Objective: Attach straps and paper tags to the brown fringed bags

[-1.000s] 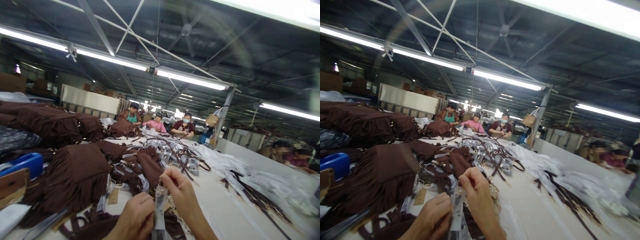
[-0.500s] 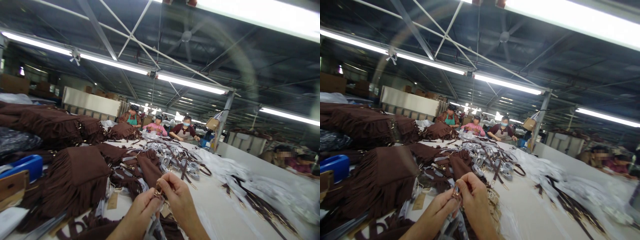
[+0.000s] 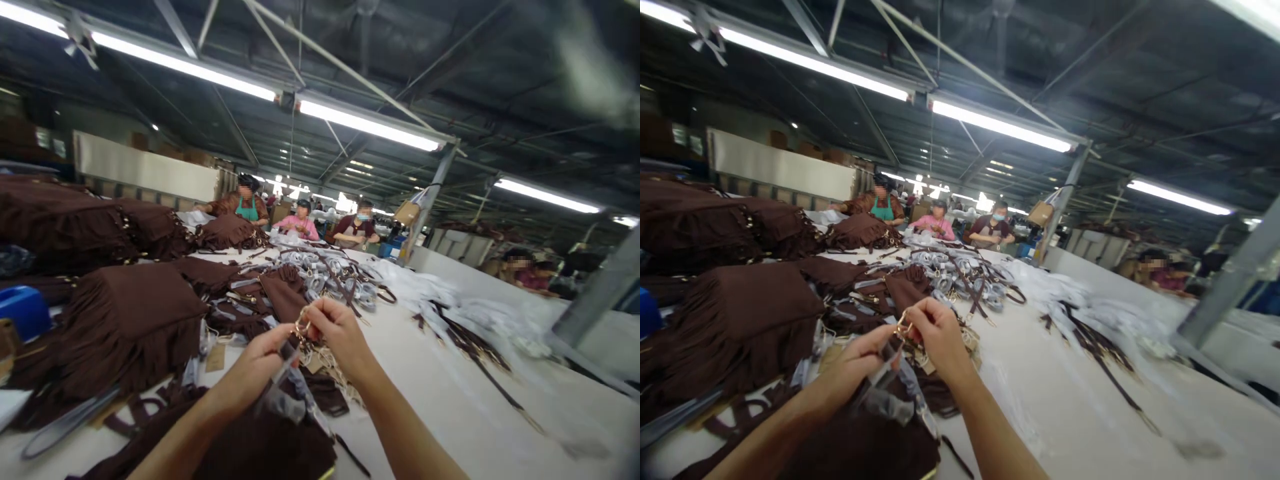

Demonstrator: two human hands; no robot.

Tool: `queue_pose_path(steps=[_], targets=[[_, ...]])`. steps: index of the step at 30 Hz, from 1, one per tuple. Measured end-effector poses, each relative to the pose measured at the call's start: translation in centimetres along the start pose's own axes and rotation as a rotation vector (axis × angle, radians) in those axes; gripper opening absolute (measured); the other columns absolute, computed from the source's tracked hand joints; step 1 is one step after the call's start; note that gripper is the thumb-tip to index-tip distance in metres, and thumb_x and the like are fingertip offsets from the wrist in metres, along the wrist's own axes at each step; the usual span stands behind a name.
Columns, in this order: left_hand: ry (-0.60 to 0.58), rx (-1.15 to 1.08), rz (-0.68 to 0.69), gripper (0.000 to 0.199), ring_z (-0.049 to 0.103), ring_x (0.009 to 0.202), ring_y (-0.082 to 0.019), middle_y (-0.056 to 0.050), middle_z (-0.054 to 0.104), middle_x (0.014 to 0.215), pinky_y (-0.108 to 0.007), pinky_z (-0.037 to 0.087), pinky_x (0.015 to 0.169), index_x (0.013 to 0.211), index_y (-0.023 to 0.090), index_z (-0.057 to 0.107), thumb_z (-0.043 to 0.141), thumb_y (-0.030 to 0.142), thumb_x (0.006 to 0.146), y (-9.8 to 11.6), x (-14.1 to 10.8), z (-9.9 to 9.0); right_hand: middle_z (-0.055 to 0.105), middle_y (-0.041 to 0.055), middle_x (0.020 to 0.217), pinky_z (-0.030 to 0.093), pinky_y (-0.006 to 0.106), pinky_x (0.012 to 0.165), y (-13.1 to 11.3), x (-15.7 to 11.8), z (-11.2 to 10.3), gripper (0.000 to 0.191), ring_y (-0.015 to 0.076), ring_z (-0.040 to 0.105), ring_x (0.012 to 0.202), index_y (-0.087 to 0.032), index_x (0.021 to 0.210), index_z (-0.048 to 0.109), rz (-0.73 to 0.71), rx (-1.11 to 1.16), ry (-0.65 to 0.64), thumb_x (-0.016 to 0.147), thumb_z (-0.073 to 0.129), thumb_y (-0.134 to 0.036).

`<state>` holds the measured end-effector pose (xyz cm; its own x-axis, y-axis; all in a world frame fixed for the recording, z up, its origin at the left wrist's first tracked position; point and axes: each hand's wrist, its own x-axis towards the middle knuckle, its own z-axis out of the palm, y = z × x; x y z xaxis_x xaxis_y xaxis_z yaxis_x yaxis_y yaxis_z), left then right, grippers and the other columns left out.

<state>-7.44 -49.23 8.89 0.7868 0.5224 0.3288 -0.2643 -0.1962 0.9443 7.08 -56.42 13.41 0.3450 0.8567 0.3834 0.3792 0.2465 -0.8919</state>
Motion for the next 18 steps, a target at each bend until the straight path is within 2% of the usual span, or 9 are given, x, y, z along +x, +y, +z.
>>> queue_pose_path(steps=[3,6,10,14,18], targets=[[0.012,-0.019,-0.066,0.020,0.049,0.070,-0.016,0.000,0.056,0.074,-0.025,0.040,0.065,0.083,0.018,0.062,0.055,0.036,0.078,-0.5,0.7,0.4,0.057,-0.0049,0.054,0.038,0.024,0.054,0.0,0.6,-1.2,0.026,0.0101,0.049,0.051,-0.018,0.069,0.061,0.025,0.017,-0.041,0.080,0.064,-0.042],[-0.025,-0.040,-0.157,0.037,0.040,0.058,-0.011,0.003,0.048,0.065,-0.022,0.033,0.054,0.074,0.017,0.057,0.058,0.054,0.078,-1.8,1.2,0.7,0.057,-0.0056,0.055,0.039,0.023,0.054,0.3,0.8,-2.0,0.026,0.0087,0.049,0.051,-0.018,0.068,0.060,0.068,-0.019,-0.083,0.078,0.065,-0.042],[-0.113,-0.065,-0.218,0.044,0.043,0.057,-0.011,0.002,0.053,0.064,-0.021,0.034,0.053,0.073,0.016,0.061,0.063,0.059,0.075,-3.8,1.5,0.6,0.065,-0.0025,0.065,0.047,0.024,0.060,1.6,0.6,-3.7,0.030,0.0104,0.059,0.059,-0.018,0.078,0.063,0.170,-0.077,-0.124,0.078,0.063,-0.048],[0.022,-0.243,-0.287,0.044,0.053,0.060,-0.012,-0.001,0.061,0.068,-0.021,0.040,0.057,0.072,0.016,0.064,0.070,0.060,0.069,-6.1,1.5,-0.5,0.070,0.0022,0.089,0.048,0.022,0.056,4.5,0.4,-8.6,0.030,0.0117,0.067,0.067,-0.019,0.088,0.061,0.306,-0.253,-0.093,0.083,0.054,-0.048],[0.219,-0.407,-0.401,0.045,0.055,0.056,-0.011,0.000,0.064,0.065,-0.020,0.042,0.054,0.070,0.015,0.065,0.081,0.055,0.056,-8.4,1.5,-1.7,0.063,-0.0015,0.068,0.043,0.019,0.048,8.8,-0.9,-13.9,0.023,0.0099,0.061,0.057,-0.017,0.071,0.057,0.524,-0.572,-0.037,0.088,0.058,-0.032]])
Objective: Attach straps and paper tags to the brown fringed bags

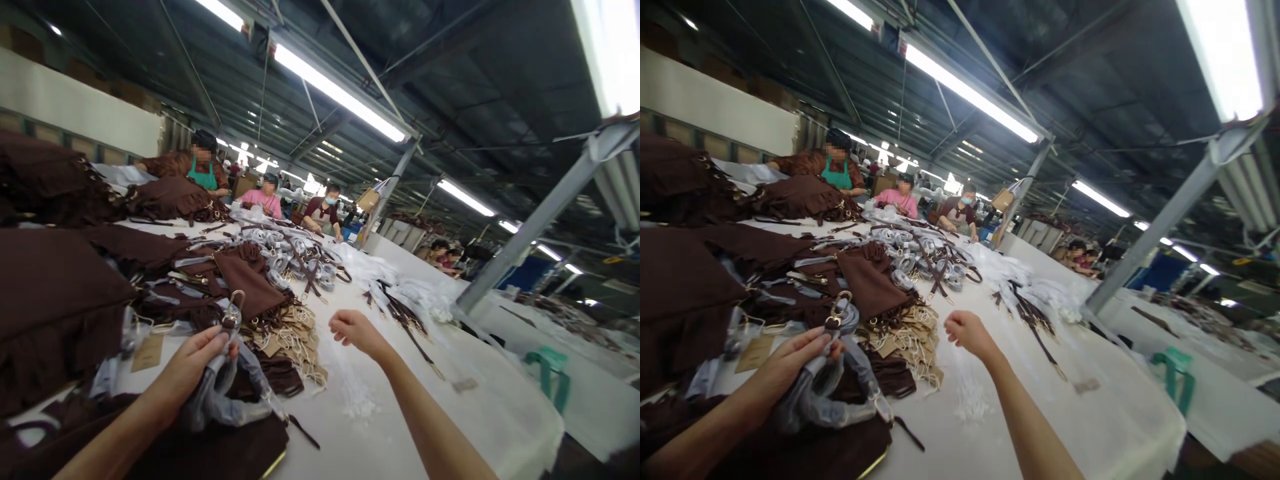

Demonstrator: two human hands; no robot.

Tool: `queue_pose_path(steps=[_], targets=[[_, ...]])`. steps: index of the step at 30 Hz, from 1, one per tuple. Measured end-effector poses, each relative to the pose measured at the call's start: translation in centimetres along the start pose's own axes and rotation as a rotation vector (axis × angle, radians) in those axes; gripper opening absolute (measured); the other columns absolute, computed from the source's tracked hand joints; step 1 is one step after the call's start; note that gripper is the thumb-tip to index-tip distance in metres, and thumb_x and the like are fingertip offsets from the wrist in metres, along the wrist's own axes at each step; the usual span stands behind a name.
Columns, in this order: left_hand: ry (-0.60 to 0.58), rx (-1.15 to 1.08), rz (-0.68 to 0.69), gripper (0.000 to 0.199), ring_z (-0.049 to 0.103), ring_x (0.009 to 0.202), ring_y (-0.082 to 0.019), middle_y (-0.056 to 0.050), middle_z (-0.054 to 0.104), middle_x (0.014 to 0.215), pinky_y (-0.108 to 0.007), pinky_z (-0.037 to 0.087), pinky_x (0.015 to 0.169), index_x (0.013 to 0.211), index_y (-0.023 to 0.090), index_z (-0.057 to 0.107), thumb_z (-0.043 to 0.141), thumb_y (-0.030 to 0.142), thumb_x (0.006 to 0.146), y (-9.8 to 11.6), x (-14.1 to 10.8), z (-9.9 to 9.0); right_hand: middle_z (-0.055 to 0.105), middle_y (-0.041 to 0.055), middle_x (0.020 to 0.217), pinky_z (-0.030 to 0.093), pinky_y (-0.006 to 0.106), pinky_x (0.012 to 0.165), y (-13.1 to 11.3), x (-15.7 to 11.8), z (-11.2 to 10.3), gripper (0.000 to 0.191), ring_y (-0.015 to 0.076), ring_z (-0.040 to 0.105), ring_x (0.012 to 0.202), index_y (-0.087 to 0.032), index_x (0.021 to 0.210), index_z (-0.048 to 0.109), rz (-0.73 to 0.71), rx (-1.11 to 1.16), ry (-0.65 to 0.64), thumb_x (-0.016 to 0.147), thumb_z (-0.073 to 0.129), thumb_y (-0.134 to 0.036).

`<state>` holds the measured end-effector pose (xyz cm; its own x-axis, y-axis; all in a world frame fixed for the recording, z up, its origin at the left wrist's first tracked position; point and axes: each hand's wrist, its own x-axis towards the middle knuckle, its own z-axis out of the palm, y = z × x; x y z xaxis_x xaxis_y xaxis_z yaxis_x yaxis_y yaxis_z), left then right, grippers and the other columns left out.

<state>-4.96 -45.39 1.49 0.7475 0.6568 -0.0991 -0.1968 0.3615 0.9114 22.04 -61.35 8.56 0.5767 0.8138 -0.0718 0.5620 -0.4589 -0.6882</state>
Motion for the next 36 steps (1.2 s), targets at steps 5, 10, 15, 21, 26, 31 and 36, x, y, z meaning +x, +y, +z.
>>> queue_pose_path(steps=[5,10,15,21,26,31,36], targets=[[0.054,-0.025,-0.006,0.041,0.054,0.051,-0.011,0.000,0.064,0.061,-0.019,0.041,0.050,0.067,0.015,0.066,0.081,0.050,0.055,-0.9,0.6,-0.6,0.065,-0.0023,0.073,0.053,0.029,0.065,5.2,1.0,3.2,0.021,0.0127,0.063,0.067,-0.014,0.076,0.063,0.135,-0.337,-0.034,0.091,0.064,-0.030],[0.052,0.026,0.051,0.038,0.056,0.052,-0.014,-0.001,0.064,0.061,-0.022,0.043,0.051,0.065,0.016,0.066,0.077,0.051,0.060,-1.5,0.9,-1.1,0.069,0.0020,0.092,0.053,0.039,0.084,7.2,2.5,6.6,0.017,0.0178,0.065,0.088,-0.015,0.083,0.065,0.177,-0.503,0.017,0.090,0.065,-0.031],[0.095,0.005,0.092,0.039,0.055,0.052,-0.014,-0.001,0.064,0.061,-0.022,0.042,0.051,0.067,0.016,0.066,0.076,0.053,0.060,-1.7,0.8,-1.4,0.067,-0.0010,0.071,0.051,0.035,0.076,7.6,2.6,5.3,0.021,0.0176,0.064,0.076,-0.016,0.065,0.063,0.115,-0.406,0.068,0.080,0.071,-0.027],[0.110,0.033,0.161,0.048,0.045,0.049,-0.010,0.002,0.055,0.055,-0.020,0.035,0.049,0.065,0.015,0.065,0.074,0.062,0.060,-1.8,0.2,-0.7,0.073,0.0051,0.087,0.050,0.032,0.075,6.0,1.9,0.3,0.036,0.0241,0.066,0.088,-0.022,0.078,0.070,-0.066,-0.003,0.251,0.078,0.052,-0.053],[0.153,0.143,0.263,0.051,0.052,0.058,-0.015,-0.001,0.060,0.062,-0.024,0.039,0.056,0.071,0.016,0.067,0.066,0.068,0.067,-1.4,-0.9,0.1,0.063,0.0027,0.063,0.050,0.033,0.066,3.8,1.6,1.1,0.037,0.0222,0.062,0.068,-0.021,0.063,0.063,-0.152,0.210,0.214,0.065,0.064,-0.057],[0.302,0.411,0.447,0.044,0.054,0.067,-0.020,-0.002,0.061,0.066,-0.028,0.040,0.065,0.071,0.018,0.066,0.051,0.059,0.082,-0.7,-1.7,0.1,0.053,-0.0031,0.054,0.041,0.029,0.054,-3.1,-1.7,6.2,0.034,0.0158,0.049,0.049,-0.022,0.069,0.060,-0.333,0.126,0.050,0.082,0.054,-0.053],[0.372,0.539,0.504,0.035,0.060,0.077,-0.023,-0.005,0.067,0.076,-0.029,0.042,0.071,0.076,0.018,0.064,0.046,0.047,0.086,-0.8,-1.6,-0.2,0.062,0.0001,0.062,0.038,0.026,0.059,-9.3,-4.7,10.2,0.029,0.0166,0.057,0.061,-0.022,0.066,0.059,-0.625,-0.131,0.092,0.090,0.048,-0.034]])
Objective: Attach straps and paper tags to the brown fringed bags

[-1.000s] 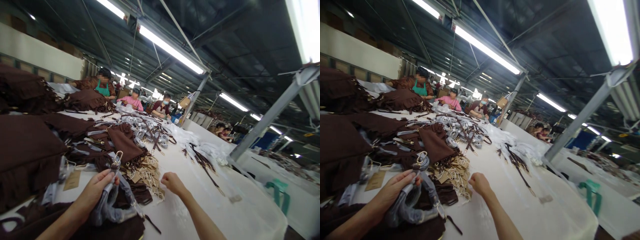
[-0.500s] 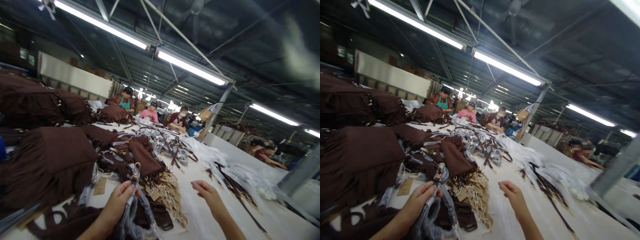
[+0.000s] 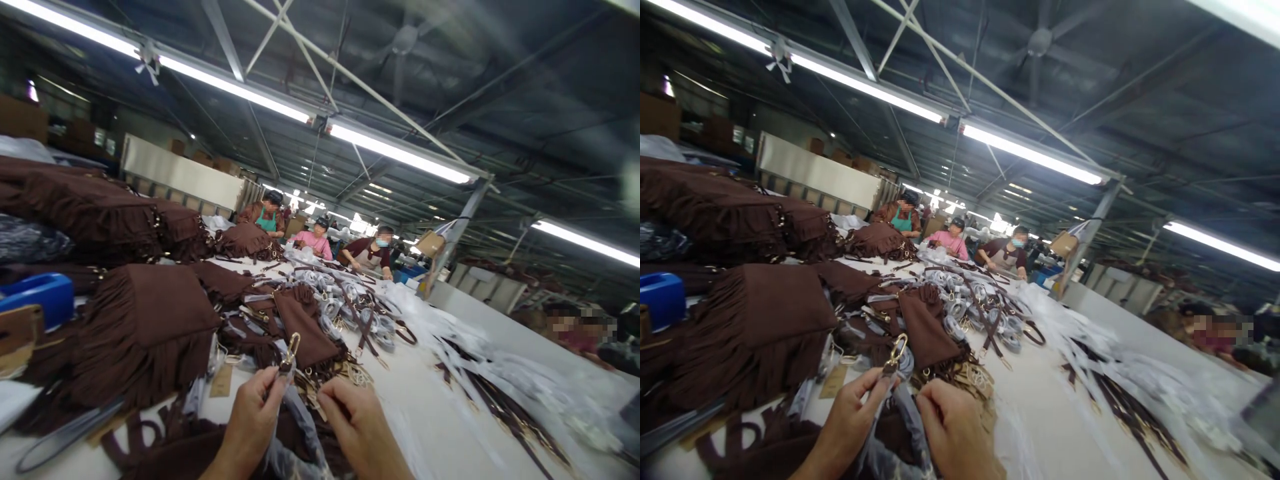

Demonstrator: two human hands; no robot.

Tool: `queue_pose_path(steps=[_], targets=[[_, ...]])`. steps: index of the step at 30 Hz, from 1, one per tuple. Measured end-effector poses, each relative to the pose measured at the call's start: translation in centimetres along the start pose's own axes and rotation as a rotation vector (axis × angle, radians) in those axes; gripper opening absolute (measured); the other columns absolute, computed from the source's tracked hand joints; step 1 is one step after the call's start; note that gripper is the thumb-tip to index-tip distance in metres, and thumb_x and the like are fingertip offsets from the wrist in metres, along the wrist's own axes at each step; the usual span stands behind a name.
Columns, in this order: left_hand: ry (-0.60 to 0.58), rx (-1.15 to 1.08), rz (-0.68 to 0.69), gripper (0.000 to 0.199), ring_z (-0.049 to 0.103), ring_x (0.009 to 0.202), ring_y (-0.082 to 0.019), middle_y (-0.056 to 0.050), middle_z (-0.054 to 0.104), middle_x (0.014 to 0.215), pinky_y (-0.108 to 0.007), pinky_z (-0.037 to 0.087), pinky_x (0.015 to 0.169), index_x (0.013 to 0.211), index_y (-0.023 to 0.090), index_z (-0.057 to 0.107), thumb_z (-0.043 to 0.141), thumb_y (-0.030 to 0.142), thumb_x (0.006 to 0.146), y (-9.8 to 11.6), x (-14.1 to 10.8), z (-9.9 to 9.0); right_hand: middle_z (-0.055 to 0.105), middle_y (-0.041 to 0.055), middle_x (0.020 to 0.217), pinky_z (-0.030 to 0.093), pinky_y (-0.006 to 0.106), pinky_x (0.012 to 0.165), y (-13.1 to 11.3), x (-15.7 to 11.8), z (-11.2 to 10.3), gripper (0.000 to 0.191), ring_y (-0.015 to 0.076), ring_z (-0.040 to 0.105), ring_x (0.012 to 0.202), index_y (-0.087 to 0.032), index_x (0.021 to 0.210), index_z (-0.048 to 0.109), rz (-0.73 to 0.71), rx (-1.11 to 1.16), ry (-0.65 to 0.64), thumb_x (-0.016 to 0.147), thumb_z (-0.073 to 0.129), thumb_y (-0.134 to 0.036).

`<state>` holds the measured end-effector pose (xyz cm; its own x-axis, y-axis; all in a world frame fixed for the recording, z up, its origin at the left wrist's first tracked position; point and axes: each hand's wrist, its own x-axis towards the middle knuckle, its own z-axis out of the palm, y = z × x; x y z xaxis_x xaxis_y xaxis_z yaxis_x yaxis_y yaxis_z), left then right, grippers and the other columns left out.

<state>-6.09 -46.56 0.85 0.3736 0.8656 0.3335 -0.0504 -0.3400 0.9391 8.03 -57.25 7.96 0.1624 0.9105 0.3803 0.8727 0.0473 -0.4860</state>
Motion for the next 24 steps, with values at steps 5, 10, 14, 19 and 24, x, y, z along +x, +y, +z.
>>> queue_pose_path(steps=[5,10,14,19,24], targets=[[-0.006,0.017,0.007,0.035,0.061,0.075,-0.023,-0.005,0.068,0.074,-0.028,0.042,0.069,0.074,0.018,0.062,0.044,0.045,0.087,0.1,0.1,-0.2,0.060,-0.0005,0.060,0.035,0.027,0.058,0.4,1.5,1.3,0.028,0.0161,0.056,0.058,-0.022,0.066,0.057,-0.009,-0.077,0.049,0.090,0.046,-0.032],[0.022,-0.035,-0.021,0.035,0.061,0.073,-0.022,-0.003,0.068,0.071,-0.027,0.043,0.066,0.072,0.017,0.065,0.047,0.045,0.084,0.5,0.4,-0.8,0.061,-0.0006,0.062,0.040,0.026,0.060,5.5,2.8,0.3,0.026,0.0171,0.057,0.061,-0.023,0.067,0.055,0.222,-0.008,-0.014,0.086,0.046,-0.037],[0.022,-0.060,-0.048,0.035,0.060,0.071,-0.021,-0.002,0.069,0.071,-0.027,0.044,0.066,0.078,0.018,0.070,0.051,0.047,0.082,0.2,0.7,-1.0,0.058,0.0018,0.061,0.041,0.029,0.064,10.5,1.9,-3.5,0.021,0.0208,0.058,0.066,-0.024,0.062,0.051,0.413,-0.115,0.112,0.080,0.049,-0.032],[0.001,-0.085,-0.037,0.032,0.060,0.073,-0.020,-0.001,0.069,0.071,-0.025,0.044,0.067,0.074,0.018,0.067,0.052,0.045,0.083,-0.1,0.7,-0.6,0.054,0.0006,0.061,0.041,0.030,0.063,10.7,0.3,-6.4,0.022,0.0202,0.054,0.064,-0.023,0.065,0.053,0.428,-0.093,0.124,0.080,0.049,-0.039],[0.000,-0.051,-0.039,0.035,0.058,0.070,-0.020,-0.002,0.066,0.067,-0.026,0.043,0.064,0.067,0.018,0.061,0.050,0.047,0.083,0.1,0.3,-0.3,0.049,-0.0037,0.055,0.038,0.026,0.056,4.3,-0.1,-2.0,0.032,0.0154,0.048,0.056,-0.022,0.063,0.054,0.259,0.174,-0.054,0.083,0.049,-0.047]])
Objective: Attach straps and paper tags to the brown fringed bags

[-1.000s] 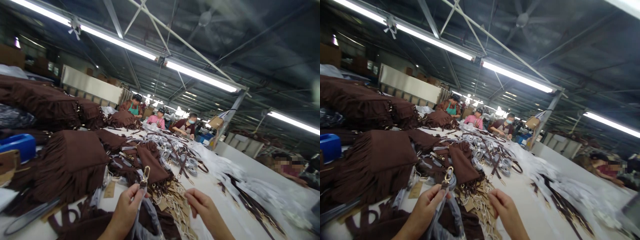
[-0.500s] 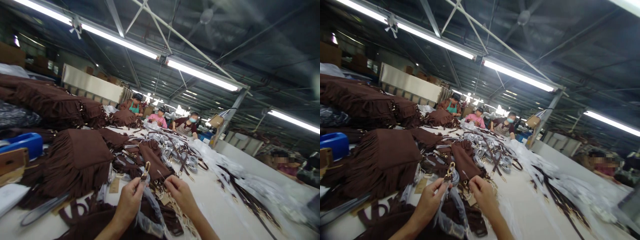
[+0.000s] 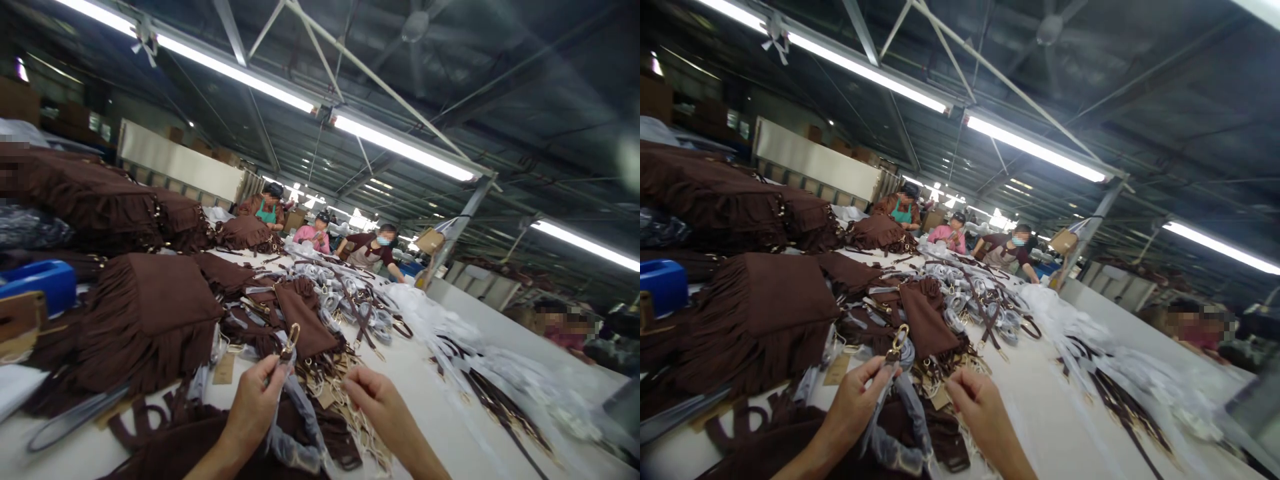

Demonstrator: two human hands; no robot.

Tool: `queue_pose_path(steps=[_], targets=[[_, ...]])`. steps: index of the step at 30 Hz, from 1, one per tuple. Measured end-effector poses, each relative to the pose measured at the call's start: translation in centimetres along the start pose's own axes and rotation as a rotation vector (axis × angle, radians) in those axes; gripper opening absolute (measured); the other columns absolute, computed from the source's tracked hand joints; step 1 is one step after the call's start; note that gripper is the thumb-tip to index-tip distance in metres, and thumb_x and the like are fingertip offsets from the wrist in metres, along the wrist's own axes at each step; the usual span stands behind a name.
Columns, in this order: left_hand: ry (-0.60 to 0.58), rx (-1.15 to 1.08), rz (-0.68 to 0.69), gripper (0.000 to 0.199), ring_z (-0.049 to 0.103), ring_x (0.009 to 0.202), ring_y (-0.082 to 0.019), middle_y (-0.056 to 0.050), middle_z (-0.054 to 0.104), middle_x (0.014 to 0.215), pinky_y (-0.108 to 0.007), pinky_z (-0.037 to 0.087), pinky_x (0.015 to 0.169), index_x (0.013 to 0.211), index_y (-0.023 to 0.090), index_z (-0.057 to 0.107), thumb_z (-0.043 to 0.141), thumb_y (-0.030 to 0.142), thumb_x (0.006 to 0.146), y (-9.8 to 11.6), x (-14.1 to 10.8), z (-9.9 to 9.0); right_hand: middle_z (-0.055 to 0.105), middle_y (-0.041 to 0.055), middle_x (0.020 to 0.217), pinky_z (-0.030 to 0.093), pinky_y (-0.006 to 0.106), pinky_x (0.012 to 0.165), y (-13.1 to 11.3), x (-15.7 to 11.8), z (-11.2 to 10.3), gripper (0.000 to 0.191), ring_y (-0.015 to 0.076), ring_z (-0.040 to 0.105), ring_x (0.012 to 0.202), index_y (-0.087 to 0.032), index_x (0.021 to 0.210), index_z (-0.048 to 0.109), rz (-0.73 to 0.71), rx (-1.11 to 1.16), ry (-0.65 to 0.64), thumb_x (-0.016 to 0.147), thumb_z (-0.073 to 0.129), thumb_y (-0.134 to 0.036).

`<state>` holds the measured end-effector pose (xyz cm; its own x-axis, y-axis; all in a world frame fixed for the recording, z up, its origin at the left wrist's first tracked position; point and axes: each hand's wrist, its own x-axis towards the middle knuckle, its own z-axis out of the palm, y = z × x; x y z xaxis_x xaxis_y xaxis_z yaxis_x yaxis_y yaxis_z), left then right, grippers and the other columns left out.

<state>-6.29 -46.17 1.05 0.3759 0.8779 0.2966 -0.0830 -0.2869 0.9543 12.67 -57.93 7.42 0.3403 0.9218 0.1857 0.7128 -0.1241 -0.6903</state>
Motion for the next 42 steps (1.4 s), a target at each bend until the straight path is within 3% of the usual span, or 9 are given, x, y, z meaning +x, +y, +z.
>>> queue_pose_path(steps=[5,9,14,18,23,27,35,39,42], targets=[[0.041,-0.005,0.004,0.039,0.058,0.069,-0.020,-0.002,0.064,0.066,-0.025,0.043,0.063,0.064,0.018,0.059,0.053,0.053,0.082,0.0,-0.1,-0.2,0.050,-0.0045,0.051,0.034,0.026,0.053,-3.1,-0.1,3.4,0.030,0.0145,0.048,0.053,-0.023,0.060,0.051,-0.049,0.026,0.007,0.084,0.050,-0.042],[0.040,-0.029,0.007,0.041,0.058,0.068,-0.020,-0.001,0.062,0.064,-0.024,0.045,0.062,0.064,0.019,0.060,0.056,0.056,0.080,0.3,-0.2,-0.3,0.053,-0.0042,0.053,0.035,0.026,0.055,-3.5,0.3,3.4,0.029,0.0147,0.050,0.056,-0.023,0.059,0.051,-0.105,-0.037,0.044,0.085,0.051,-0.038],[0.030,-0.025,0.007,0.040,0.060,0.071,-0.022,-0.002,0.065,0.066,-0.025,0.046,0.064,0.066,0.019,0.064,0.056,0.055,0.080,0.4,-0.1,-0.3,0.063,-0.0023,0.062,0.040,0.025,0.061,-2.8,0.7,2.7,0.025,0.0158,0.057,0.063,-0.022,0.066,0.063,-0.122,-0.098,-0.040,0.086,0.053,-0.033],[0.015,-0.015,-0.003,0.035,0.062,0.075,-0.023,-0.002,0.069,0.072,-0.026,0.046,0.068,0.075,0.018,0.069,0.054,0.049,0.081,0.4,0.0,-0.5,0.069,-0.0005,0.073,0.042,0.023,0.066,0.0,1.1,0.3,0.018,0.0165,0.061,0.072,-0.022,0.071,0.069,-0.065,-0.372,-0.051,0.084,0.057,-0.025],[0.014,-0.014,-0.018,0.033,0.062,0.074,-0.022,-0.002,0.071,0.074,-0.025,0.045,0.068,0.075,0.018,0.070,0.057,0.048,0.078,0.6,0.1,-0.6,0.072,0.0036,0.077,0.040,0.028,0.069,5.9,1.1,-4.1,0.017,0.0210,0.064,0.079,-0.022,0.072,0.071,0.162,-0.613,0.025,0.081,0.058,-0.016],[-0.014,-0.003,-0.046,0.035,0.061,0.072,-0.021,-0.002,0.071,0.074,-0.024,0.043,0.065,0.079,0.017,0.072,0.058,0.050,0.076,0.3,0.2,-0.6,0.072,0.0102,0.094,0.041,0.033,0.078,9.5,0.0,-5.0,0.019,0.0255,0.064,0.091,-0.019,0.088,0.073,0.237,-0.690,0.048,0.080,0.058,-0.010],[-0.027,-0.015,-0.037,0.036,0.061,0.071,-0.020,-0.001,0.070,0.072,-0.024,0.044,0.065,0.079,0.017,0.073,0.060,0.050,0.075,0.2,0.3,-0.3,0.065,0.0025,0.095,0.041,0.026,0.081,9.8,-2.0,0.0,0.024,0.0185,0.061,0.092,-0.026,0.087,0.073,-0.010,-0.428,-0.137,0.081,0.057,-0.009],[-0.044,0.022,-0.027,0.038,0.062,0.072,-0.021,-0.002,0.070,0.072,-0.026,0.046,0.068,0.080,0.017,0.073,0.055,0.051,0.078,-0.2,0.3,-0.2,0.061,0.0019,0.077,0.042,0.029,0.074,9.9,-1.4,1.2,0.016,0.0194,0.058,0.078,-0.022,0.063,0.066,-0.015,-0.202,-0.087,0.076,0.061,-0.014],[-0.046,0.025,-0.018,0.039,0.063,0.075,-0.022,-0.002,0.072,0.075,-0.027,0.046,0.070,0.079,0.017,0.072,0.054,0.051,0.078,-0.2,0.3,-0.2,0.060,0.0014,0.068,0.045,0.031,0.068,9.8,-0.8,0.2,0.015,0.0203,0.058,0.072,-0.021,0.066,0.062,0.018,0.034,0.020,0.080,0.062,-0.028]])
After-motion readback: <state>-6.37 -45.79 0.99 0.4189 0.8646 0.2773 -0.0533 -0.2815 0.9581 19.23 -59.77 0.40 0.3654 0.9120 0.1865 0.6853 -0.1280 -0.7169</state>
